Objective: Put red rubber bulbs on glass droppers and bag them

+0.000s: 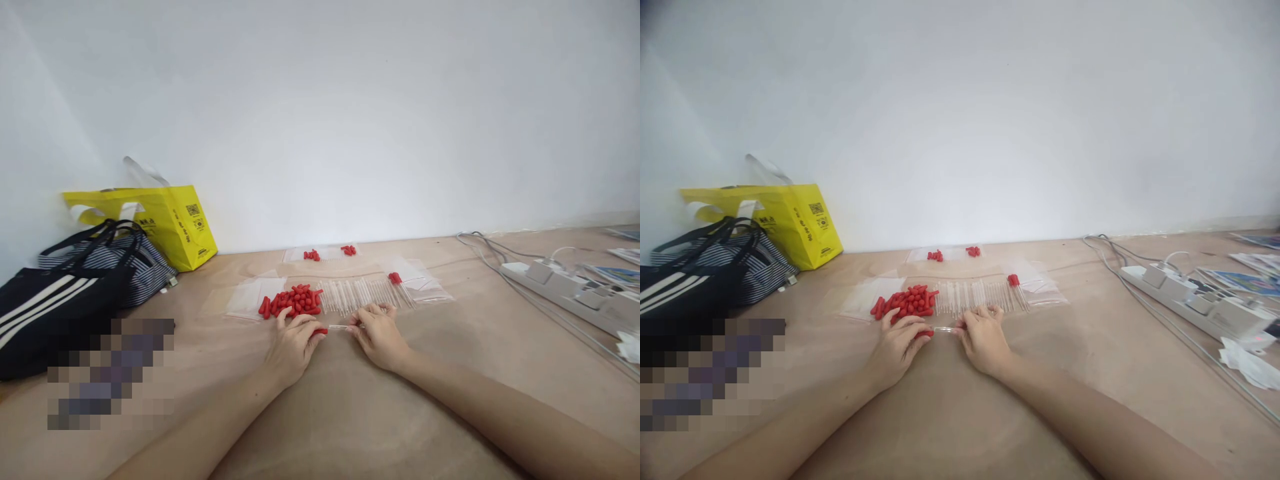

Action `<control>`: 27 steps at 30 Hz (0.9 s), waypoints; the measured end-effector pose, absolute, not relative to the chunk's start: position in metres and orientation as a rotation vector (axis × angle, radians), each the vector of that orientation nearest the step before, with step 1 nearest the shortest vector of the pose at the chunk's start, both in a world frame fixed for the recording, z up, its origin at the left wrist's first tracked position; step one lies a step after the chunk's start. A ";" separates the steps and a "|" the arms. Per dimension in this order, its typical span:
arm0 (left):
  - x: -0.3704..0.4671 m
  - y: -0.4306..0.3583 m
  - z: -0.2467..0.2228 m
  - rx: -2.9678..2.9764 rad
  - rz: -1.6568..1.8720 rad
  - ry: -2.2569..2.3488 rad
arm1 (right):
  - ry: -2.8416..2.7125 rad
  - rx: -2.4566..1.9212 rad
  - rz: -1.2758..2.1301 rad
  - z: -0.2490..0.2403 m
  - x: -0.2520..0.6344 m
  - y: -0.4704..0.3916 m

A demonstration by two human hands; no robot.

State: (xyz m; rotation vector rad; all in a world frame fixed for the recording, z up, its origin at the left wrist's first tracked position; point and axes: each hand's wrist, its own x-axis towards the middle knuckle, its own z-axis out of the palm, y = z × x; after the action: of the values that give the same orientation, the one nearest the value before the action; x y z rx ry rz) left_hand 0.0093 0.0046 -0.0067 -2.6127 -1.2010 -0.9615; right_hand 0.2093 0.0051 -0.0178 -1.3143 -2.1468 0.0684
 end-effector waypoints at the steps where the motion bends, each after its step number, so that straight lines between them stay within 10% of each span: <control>1: 0.009 0.005 -0.007 -2.606 -0.968 -1.197 | -2.151 -1.305 0.064 -0.017 0.208 0.004; 27: 0.008 0.007 -0.010 -2.603 -1.106 -0.911 | -2.251 -0.971 -0.171 -0.023 0.208 0.001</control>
State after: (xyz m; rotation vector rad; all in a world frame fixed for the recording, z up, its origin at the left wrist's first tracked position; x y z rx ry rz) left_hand 0.0075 0.0071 -0.0105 -2.6035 -0.9106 -1.1056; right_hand 0.2084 0.0014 -0.0230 -0.9707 -2.2511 -0.1713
